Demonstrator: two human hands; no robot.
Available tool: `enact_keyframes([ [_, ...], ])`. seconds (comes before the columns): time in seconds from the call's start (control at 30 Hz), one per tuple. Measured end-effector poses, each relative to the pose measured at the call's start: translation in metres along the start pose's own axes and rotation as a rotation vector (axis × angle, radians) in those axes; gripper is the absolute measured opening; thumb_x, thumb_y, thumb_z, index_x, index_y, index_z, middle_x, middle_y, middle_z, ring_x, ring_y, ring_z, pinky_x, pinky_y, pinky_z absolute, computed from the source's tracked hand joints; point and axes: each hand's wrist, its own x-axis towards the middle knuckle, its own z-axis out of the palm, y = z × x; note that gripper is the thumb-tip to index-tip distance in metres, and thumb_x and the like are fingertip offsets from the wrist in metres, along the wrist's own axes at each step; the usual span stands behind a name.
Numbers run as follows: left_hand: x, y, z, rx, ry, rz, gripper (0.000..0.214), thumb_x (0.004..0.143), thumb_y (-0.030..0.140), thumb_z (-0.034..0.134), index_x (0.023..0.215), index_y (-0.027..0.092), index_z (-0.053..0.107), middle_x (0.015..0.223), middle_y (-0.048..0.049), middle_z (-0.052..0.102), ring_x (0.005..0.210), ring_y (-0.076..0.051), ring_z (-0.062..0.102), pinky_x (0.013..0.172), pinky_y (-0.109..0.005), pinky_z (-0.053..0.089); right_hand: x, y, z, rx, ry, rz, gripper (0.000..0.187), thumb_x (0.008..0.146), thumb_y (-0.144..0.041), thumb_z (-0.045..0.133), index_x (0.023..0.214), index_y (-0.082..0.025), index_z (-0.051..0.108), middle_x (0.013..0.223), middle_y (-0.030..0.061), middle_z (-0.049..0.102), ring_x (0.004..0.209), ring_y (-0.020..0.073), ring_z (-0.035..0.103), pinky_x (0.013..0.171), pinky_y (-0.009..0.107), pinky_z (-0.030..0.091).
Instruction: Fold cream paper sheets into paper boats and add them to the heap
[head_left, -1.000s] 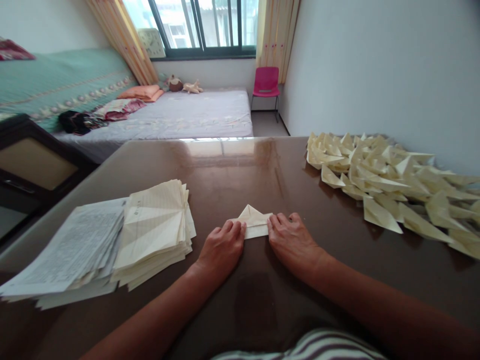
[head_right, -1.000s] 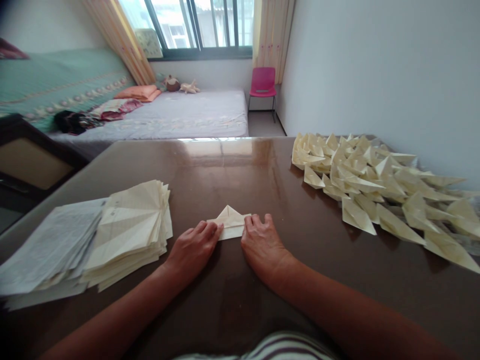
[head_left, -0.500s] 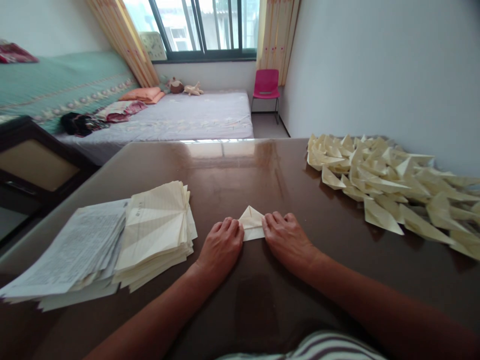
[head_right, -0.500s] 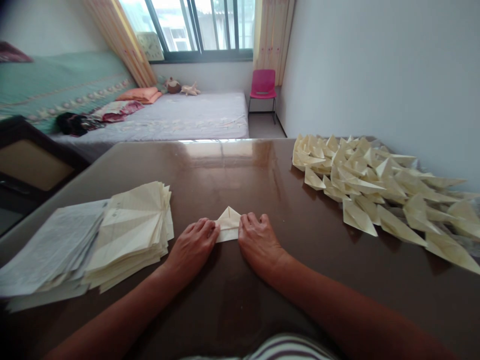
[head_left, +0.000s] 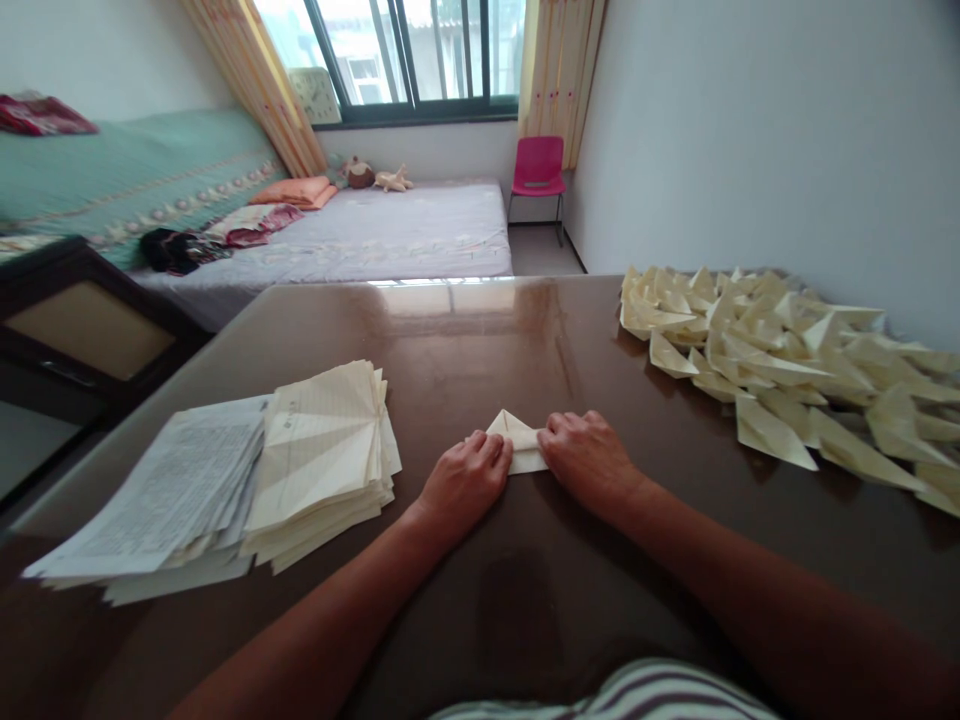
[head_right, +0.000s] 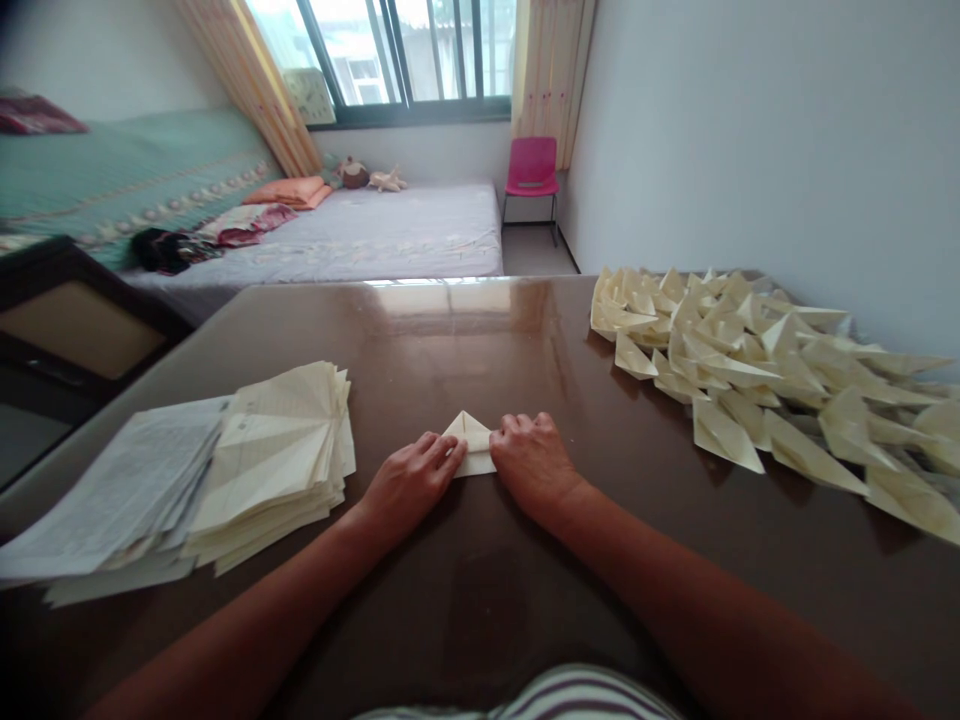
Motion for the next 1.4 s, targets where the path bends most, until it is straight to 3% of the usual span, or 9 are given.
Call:
enact_keyframes([
  [0.23,0.001,-0.001,-0.002,0.011,0.014,-0.015,0.029,0.092,0.015,0.046,0.12,0.01,0.052,0.1,-0.0099,0.06,0.091,-0.022,0.055,0.068,-0.031,0.05,0.004,0.005,0.008,0.014,0.073,-0.023,0.023,0.093,-0.021,0.045,0.085,-0.017,0.066,0.087,0.0096,0.066,0.08,0.0213,0.059,0.071,0.035,0.028],
  [0.43,0.002,-0.006,0.002,-0.065,0.063,-0.08,0.023,0.093,0.021,0.048,0.114,0.018,0.056,0.097,-0.006,0.061,0.089,-0.019,0.054,0.067,-0.028,0.048,0.006,0.01,0.01,0.024,0.137,-0.106,0.017,0.09,-0.019,0.049,0.084,-0.017,0.065,0.087,0.0077,0.066,0.084,0.0205,0.057,0.075,0.036,0.027],
  [0.6,0.005,-0.015,0.011,-0.274,0.181,-0.18,0.021,0.095,0.03,0.045,0.099,0.022,0.064,0.105,-0.0051,0.062,0.1,-0.018,0.052,0.084,-0.03,0.048,0.009,0.014,0.014,0.036,0.161,-0.201,0.019,0.092,-0.02,0.047,0.089,-0.017,0.066,0.09,0.0072,0.066,0.085,0.0189,0.056,0.079,0.035,0.027],
  [0.7,0.006,-0.019,0.016,-0.335,0.198,-0.259,0.03,0.092,0.037,0.05,0.116,0.022,0.059,0.126,-0.0075,0.056,0.119,-0.023,0.045,0.096,-0.039,0.045,0.009,0.015,0.015,0.05,0.156,-0.275,0.02,0.093,-0.021,0.047,0.095,-0.018,0.066,0.096,0.0071,0.066,0.088,0.0181,0.056,0.08,0.034,0.028],
  [0.8,0.005,-0.021,0.017,-0.342,0.125,-0.283,0.046,0.091,0.04,0.052,0.132,0.02,0.048,0.131,-0.0098,0.054,0.123,-0.025,0.044,0.097,-0.043,0.044,0.01,0.015,0.015,0.082,0.131,-0.261,0.021,0.095,-0.025,0.046,0.094,-0.019,0.066,0.098,0.006,0.066,0.09,0.0175,0.056,0.077,0.031,0.03],
  [1.0,0.004,-0.022,0.014,-0.469,0.116,-0.278,0.048,0.087,0.034,0.059,0.132,0.021,0.048,0.125,-0.0081,0.056,0.117,-0.023,0.048,0.099,-0.042,0.044,0.013,0.02,0.015,0.203,0.093,-0.061,0.029,0.096,-0.038,0.043,0.087,-0.021,0.065,0.093,0.0026,0.065,0.084,0.0146,0.058,0.067,0.026,0.032],
  [1.17,0.006,-0.02,0.015,-0.657,0.181,-0.33,0.049,0.085,0.026,0.059,0.133,0.025,0.047,0.123,-0.006,0.051,0.108,-0.018,0.054,0.095,-0.034,0.047,0.014,0.025,0.023,0.405,0.084,0.056,0.021,0.089,-0.042,0.055,0.099,-0.025,0.062,0.095,-0.001,0.064,0.08,0.0128,0.06,0.062,0.024,0.034],
  [1.3,0.007,-0.019,0.011,-0.785,0.183,-0.392,0.043,0.084,0.021,0.059,0.126,0.027,0.054,0.106,-0.002,0.055,0.081,-0.012,0.057,0.08,-0.027,0.05,0.016,0.03,0.033,0.559,0.144,0.074,0.029,0.083,-0.038,0.063,0.109,-0.026,0.059,0.102,-0.0004,0.062,0.078,0.0122,0.059,0.063,0.023,0.037],
  [1.4,0.008,-0.021,0.01,-0.907,0.242,-0.391,0.029,0.085,0.02,0.057,0.113,0.027,0.062,0.092,0.0009,0.056,0.07,-0.009,0.053,0.072,-0.023,0.049,0.02,0.036,0.036,0.674,0.157,0.027,0.028,0.078,-0.041,0.067,0.1,-0.023,0.064,0.094,0.0008,0.062,0.076,0.013,0.056,0.065,0.024,0.04],
])
